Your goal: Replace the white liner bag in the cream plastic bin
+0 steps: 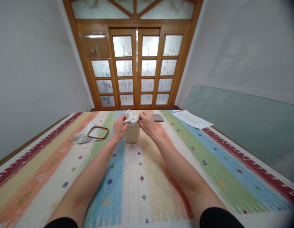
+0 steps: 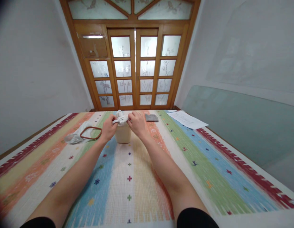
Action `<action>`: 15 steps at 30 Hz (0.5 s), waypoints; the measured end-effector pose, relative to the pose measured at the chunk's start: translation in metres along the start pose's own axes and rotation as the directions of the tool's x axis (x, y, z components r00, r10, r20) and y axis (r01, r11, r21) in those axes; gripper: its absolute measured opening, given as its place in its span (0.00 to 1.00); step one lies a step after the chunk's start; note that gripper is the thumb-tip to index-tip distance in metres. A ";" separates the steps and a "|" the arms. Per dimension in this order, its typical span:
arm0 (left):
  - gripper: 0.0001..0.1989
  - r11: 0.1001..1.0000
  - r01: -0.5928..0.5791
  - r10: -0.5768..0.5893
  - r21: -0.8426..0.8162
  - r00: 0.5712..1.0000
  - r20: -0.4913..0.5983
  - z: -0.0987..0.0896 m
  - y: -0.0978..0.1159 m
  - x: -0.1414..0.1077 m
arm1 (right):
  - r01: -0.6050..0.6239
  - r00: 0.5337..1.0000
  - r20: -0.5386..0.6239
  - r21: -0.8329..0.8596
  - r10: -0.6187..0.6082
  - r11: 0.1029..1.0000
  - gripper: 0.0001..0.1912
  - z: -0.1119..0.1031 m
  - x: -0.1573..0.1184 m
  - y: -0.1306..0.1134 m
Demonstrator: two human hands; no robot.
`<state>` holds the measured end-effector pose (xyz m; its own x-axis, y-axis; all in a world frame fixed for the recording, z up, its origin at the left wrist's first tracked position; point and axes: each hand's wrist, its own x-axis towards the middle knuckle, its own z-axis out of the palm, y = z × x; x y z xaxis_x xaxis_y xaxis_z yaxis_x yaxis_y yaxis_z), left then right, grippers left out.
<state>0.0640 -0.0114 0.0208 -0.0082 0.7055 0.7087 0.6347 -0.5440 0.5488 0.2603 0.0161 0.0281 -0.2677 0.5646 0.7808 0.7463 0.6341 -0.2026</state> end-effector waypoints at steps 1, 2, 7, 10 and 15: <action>0.04 0.999 0.030 -0.030 -0.015 0.999 -0.023 -0.001 -0.002 0.001 | 0.014 1.000 0.002 -0.015 -0.014 1.000 0.05 0.000 0.000 0.001; 0.04 0.998 0.059 -0.061 -0.038 0.997 -0.049 -0.002 -0.004 0.002 | 0.030 0.999 0.011 -0.027 -0.030 0.999 0.06 0.000 0.000 0.002; 0.05 0.927 0.238 -0.296 -0.289 0.939 -0.177 0.000 -0.014 0.006 | -0.044 0.998 0.045 0.101 0.039 0.994 0.10 0.007 -0.003 0.013; 0.08 0.849 0.273 -0.398 -0.452 0.893 -0.210 0.003 -0.023 0.011 | -0.299 0.948 0.000 0.353 0.320 0.887 0.14 0.017 -0.001 0.025; 0.14 0.723 0.332 -0.568 -0.606 0.784 -0.248 0.000 -0.045 0.023 | -0.433 0.791 0.057 0.756 0.609 0.491 0.25 0.031 0.004 0.048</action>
<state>0.0354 0.0293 0.0121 -0.5591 0.7498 0.3539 -0.0125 -0.4344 0.9006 0.2768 0.0651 0.0028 0.2079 0.8632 0.4601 0.0216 0.4662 -0.8844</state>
